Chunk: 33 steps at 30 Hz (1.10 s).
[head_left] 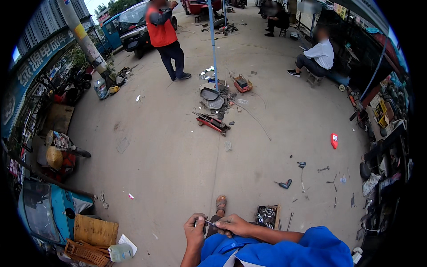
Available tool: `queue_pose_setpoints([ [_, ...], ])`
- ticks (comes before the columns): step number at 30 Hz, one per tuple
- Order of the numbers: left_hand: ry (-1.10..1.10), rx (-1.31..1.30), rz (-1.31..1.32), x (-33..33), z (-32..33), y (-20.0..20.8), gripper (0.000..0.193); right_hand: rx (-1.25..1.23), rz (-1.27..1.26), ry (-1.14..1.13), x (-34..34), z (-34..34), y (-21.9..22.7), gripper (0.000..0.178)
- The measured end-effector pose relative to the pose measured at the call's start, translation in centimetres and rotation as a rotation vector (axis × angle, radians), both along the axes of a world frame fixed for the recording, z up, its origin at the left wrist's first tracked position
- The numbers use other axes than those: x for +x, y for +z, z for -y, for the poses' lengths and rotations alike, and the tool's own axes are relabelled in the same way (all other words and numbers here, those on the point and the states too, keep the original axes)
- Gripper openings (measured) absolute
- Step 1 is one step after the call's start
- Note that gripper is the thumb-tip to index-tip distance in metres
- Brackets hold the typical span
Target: The person selects a socket from a toolbox and attaches it to a cordless impact wrench. They then walk to a three-wheeled vehicle and use the tool to remove a bolt from the floor panel near the driver's seat. The person then manually removes the floor mat and continues to work on the vehicle's interior components.
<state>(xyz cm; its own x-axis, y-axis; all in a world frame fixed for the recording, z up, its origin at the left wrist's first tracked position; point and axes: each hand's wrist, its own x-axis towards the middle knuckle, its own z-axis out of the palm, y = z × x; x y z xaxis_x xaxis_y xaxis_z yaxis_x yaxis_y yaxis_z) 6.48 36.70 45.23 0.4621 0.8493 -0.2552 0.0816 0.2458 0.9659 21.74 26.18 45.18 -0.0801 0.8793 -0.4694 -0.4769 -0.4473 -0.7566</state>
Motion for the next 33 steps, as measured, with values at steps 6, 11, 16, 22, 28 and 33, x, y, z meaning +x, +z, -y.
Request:
queue_pose_setpoints([
  [6,-0.154,0.048,0.072,7.2,-8.3,0.6,0.029,-0.01,0.017,-0.153,5.5,-6.4,0.3,0.045],
  [11,-0.289,-0.018,0.021,12.7,-14.1,1.3,0.034,0.017,0.035,-0.247,9.5,-10.7,-0.3,0.046],
  [16,-0.399,-0.014,0.076,19.6,-16.1,-0.6,0.028,-0.03,-0.034,-0.335,14.9,-11.4,-0.6,0.046],
  [22,-0.512,-0.062,0.028,30.8,-16.7,-3.1,0.027,-0.092,-0.165,-0.471,24.3,-10.9,-3.1,0.045],
  [28,-0.49,-0.14,-0.023,45.4,-16.8,-3.7,0.027,-0.049,-0.048,-0.503,39.1,-10.9,-3.3,0.044],
  [33,-0.496,-0.107,0.003,57.4,-15.9,-1.7,0.027,-0.092,0.086,-0.504,51.1,-10.3,-1.5,0.042],
])
